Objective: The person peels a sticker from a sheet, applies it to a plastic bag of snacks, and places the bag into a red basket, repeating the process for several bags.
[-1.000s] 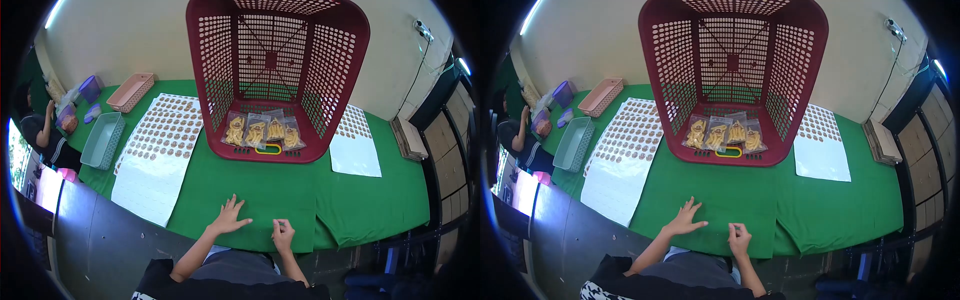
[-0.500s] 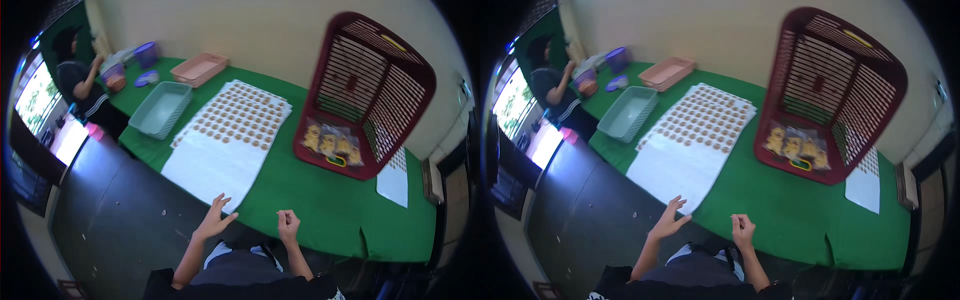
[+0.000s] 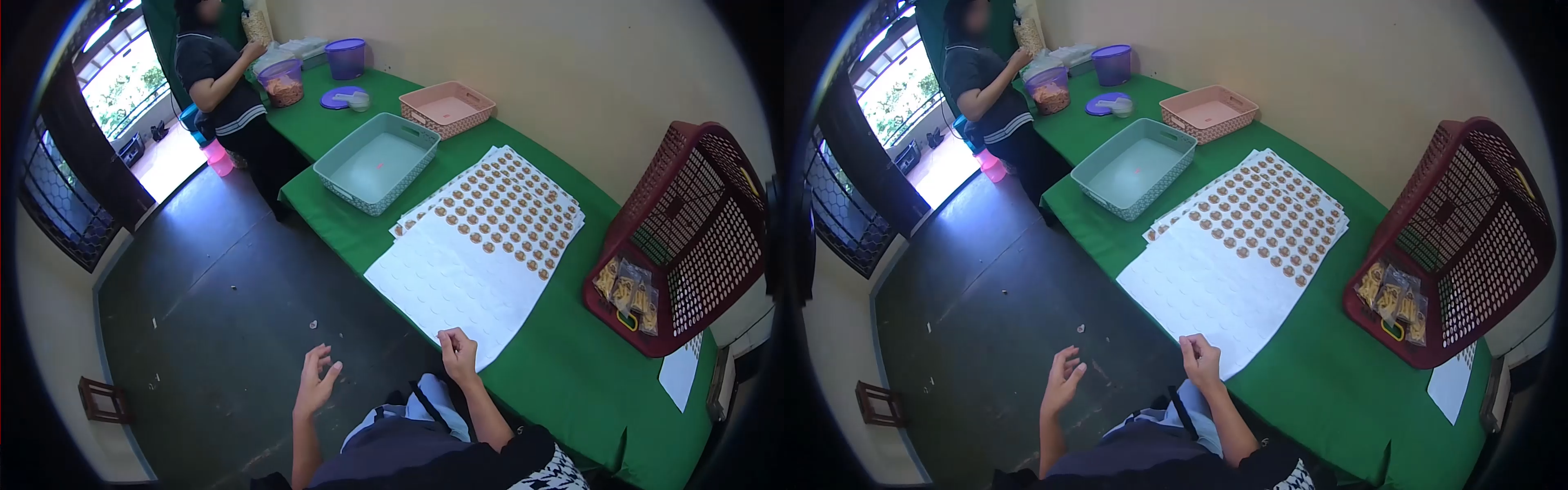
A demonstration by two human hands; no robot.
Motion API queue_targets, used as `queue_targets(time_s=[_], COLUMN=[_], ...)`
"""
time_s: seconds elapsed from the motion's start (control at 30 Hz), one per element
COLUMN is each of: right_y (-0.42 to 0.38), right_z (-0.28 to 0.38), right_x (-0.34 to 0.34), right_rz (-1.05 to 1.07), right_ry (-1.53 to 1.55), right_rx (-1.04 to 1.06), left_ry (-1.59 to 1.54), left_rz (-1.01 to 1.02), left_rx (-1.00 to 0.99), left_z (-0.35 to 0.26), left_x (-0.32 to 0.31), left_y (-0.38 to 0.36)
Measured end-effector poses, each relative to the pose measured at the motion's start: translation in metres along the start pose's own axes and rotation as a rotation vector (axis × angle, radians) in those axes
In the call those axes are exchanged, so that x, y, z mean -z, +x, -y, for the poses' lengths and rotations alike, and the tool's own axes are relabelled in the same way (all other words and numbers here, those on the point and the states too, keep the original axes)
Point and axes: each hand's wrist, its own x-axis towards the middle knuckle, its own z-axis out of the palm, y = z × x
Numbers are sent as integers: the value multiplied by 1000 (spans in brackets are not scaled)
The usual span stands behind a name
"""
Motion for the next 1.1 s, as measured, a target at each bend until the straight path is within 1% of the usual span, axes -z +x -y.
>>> queue_targets(time_s=[0.07, 0.13, 0.17, 0.2, 0.27, 0.33, 0.37, 0.4, 0.43, 0.47, 0.53, 0.57, 0.6, 0.63, 0.67, 0.7, 0.8, 0.87, 0.93, 1.0, 1.03, 1.07, 1.1], right_y=[15, 31, 40, 50, 72, 98, 110, 122, 134, 144, 161, 166, 172, 176, 180, 183, 184, 185, 183, 183, 183, 182, 184], right_z=[-7, -11, -19, -24, -27, -35, -35, -34, -34, -37, -45, -51, -54, -54, -55, -57, -65, -62, -63, -65, -69, -71, -69], right_x=[-4, -6, -6, -6, -3, 0, 4, 10, 16, 19, 24, 30, 29, 27, 26, 23, 23, 19, 18, 14, 12, 11, 8], right_rz=[16, 24, -10, -44, -67, -178, -174, -204, -233, -229, -406, -260, -263, -297, -333, -335, -212, -198, -194, -235, -232, -236, -239], right_ry=[-31, -23, -59, -95, -93, -117, -105, -225, -349, -348, -871, -714, -704, -807, -908, -897, -928, -931, -951, -927, -917, -906, -912], right_rx=[7, 14, 17, 21, -13, 37, 46, -72, -190, -183, 172, -39, -24, -81, -142, -132, -319, -338, -338, -368, -308, -252, -240], left_ry=[-28, -97, -28, -30, 8, 48, 61, 73, 79, 76, 94, 94, 88, 85, 98, 110, 141, 101, 102, 158, 190, 194, 225], left_rz=[-22, -9, -1, -23, 49, 45, 78, 113, 137, 130, 133, 123, 127, 133, 136, 159, 211, 313, 373, 492, 519, 570, 624], left_rx=[29, 67, -2, -5, -66, -73, -108, -145, -123, -127, -140, -147, -219, -289, -296, -270, -237, -130, -121, -211, -259, -256, -309], left_z=[3, -8, 8, 7, -2, -14, -21, -28, -38, -45, -56, -58, -58, -59, -58, -59, -61, -62, -59, -56, -57, -64, -72], left_x=[1, -2, -3, -3, -7, -7, -8, -9, -9, -10, -14, -17, -20, -24, -27, -31, -42, -51, -60, -69, -74, -78, -82], left_y=[8, 17, 27, 35, 55, 77, 89, 101, 112, 125, 146, 156, 167, 177, 184, 189, 201, 207, 220, 231, 236, 240, 246])
